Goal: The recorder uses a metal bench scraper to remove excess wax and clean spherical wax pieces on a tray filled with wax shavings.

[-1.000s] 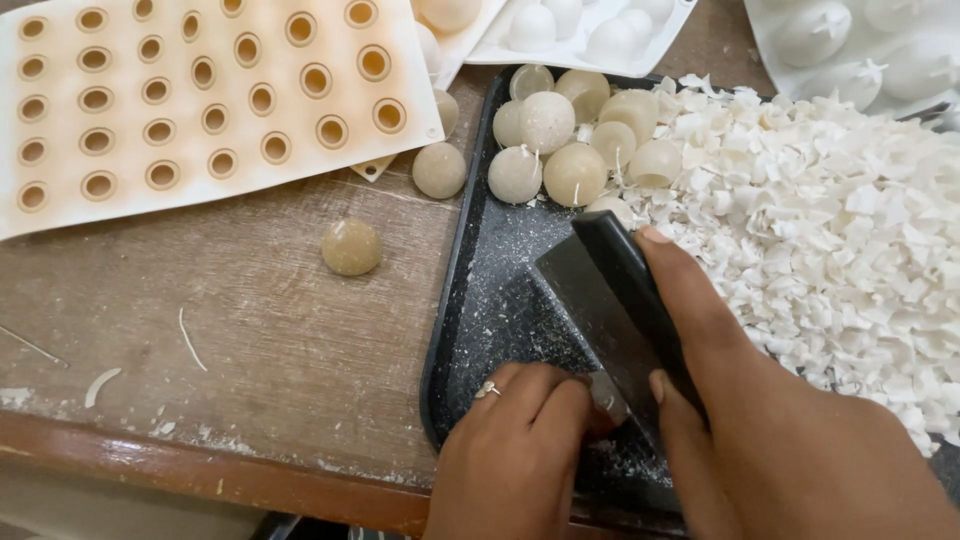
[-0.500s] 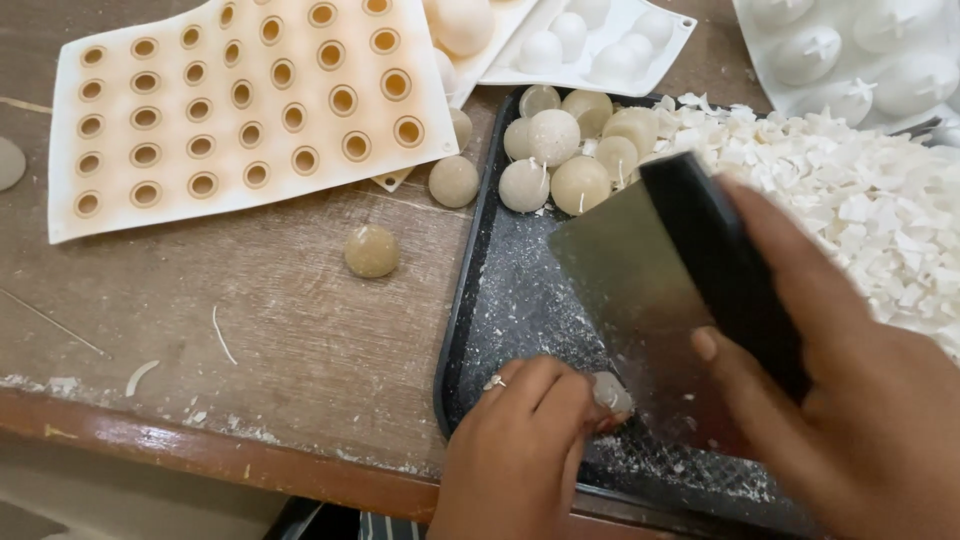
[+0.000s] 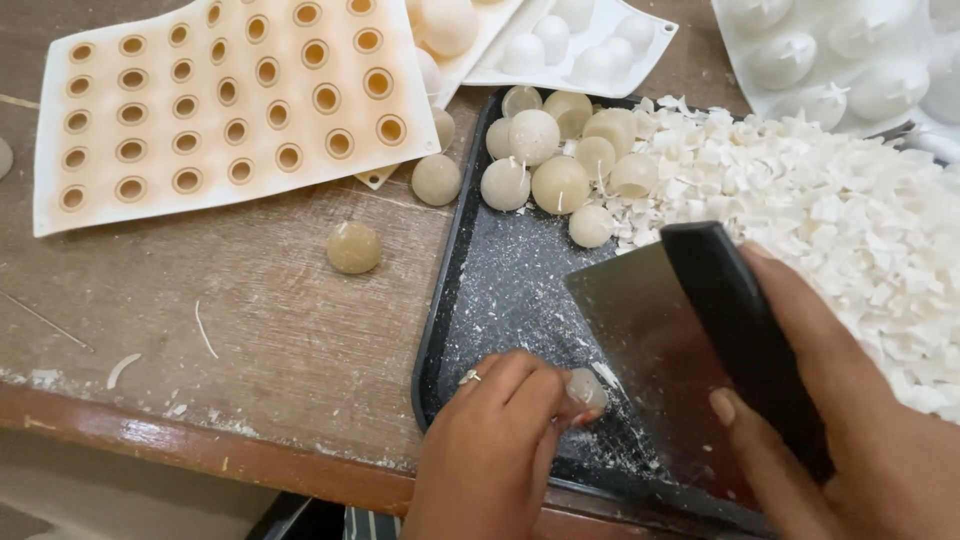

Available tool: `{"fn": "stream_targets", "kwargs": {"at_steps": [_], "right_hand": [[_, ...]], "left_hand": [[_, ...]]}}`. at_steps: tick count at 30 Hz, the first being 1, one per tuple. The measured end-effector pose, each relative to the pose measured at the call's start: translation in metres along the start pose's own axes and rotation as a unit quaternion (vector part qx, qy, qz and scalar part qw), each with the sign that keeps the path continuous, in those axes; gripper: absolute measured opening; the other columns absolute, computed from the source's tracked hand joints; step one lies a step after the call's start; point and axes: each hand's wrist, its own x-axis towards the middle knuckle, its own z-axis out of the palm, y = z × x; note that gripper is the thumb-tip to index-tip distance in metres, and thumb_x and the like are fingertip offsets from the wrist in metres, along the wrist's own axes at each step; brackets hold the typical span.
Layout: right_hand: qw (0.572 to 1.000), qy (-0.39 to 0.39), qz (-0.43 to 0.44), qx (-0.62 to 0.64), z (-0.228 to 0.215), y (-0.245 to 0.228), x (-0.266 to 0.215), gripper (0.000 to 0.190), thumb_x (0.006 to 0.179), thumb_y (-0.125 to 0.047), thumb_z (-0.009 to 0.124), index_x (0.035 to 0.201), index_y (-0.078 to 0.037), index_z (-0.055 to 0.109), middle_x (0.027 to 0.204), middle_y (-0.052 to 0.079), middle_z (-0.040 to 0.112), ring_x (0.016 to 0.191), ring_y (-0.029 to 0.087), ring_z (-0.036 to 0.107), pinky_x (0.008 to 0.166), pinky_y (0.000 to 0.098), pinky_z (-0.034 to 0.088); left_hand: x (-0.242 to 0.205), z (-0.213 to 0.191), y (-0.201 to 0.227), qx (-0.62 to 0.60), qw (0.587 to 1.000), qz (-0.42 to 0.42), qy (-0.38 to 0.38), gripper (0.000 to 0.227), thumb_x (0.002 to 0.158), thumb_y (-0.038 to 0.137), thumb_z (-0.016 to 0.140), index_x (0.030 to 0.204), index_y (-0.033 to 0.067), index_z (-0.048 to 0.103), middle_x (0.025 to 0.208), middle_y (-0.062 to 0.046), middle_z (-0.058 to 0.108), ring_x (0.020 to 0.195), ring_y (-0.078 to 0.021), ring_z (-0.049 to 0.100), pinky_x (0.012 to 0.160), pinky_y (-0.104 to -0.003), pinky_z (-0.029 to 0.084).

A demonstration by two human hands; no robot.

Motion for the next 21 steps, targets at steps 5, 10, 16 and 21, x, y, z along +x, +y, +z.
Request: {"fn": "stream_targets", "kwargs": {"at_steps": [5,10,16,21], "right_hand": [[0.93,-0.221,0.253,-0.148,0.001,-0.016,0.007,0.099,0.082,-0.033,0.078,0.165,-0.048,0.025,0.102,0.004,0.083,0.088,0.023,0.083,0.083,0.0344,0.065],[0.92,-0.245,0.266,-0.15,0.0,-0.021,0.013,0.098,0.085,-0.034,0.078,0.165,-0.05,0.023,0.103,0.005,0.082,0.088,0.023,0.083,0.085,0.0351,0.065],[0.936,-0.224,0.229,-0.143,0.005,-0.013,0.007,0.098,0.082,-0.03,0.076,0.164,-0.046,0.026,0.113,0.004,0.081,0.092,0.02,0.082,0.086,0.0338,0.063],[0.991,-0.076,0.108,-0.028,0.012,-0.001,-0.01,0.092,0.076,-0.02,0.078,0.162,-0.033,0.048,0.117,0.003,0.08,0.1,0.014,0.08,0.085,0.0311,0.061]], "left_hand": [[0.0,0.001,-0.001,0.002,1.0,-0.027,-0.016,0.011,0.082,0.0,0.072,0.089,0.0044,0.064,0.091,-0.01,0.065,0.088,-0.031,0.068,0.073,-0.043,0.053],[0.0,0.001,-0.002,-0.006,0.999,-0.025,-0.02,0.012,0.081,-0.002,0.07,0.089,0.0044,0.064,0.092,-0.01,0.065,0.089,-0.0314,0.068,0.073,-0.043,0.053],[0.0,0.001,-0.004,-0.008,0.999,-0.029,-0.024,0.016,0.077,-0.004,0.071,0.088,0.0048,0.064,0.092,-0.01,0.065,0.09,-0.0323,0.068,0.074,-0.044,0.053],[0.002,-0.001,0.001,-0.006,0.997,-0.065,-0.048,0.019,0.074,-0.003,0.074,0.089,0.0042,0.064,0.091,-0.01,0.063,0.091,-0.0326,0.067,0.074,-0.045,0.052]]}}
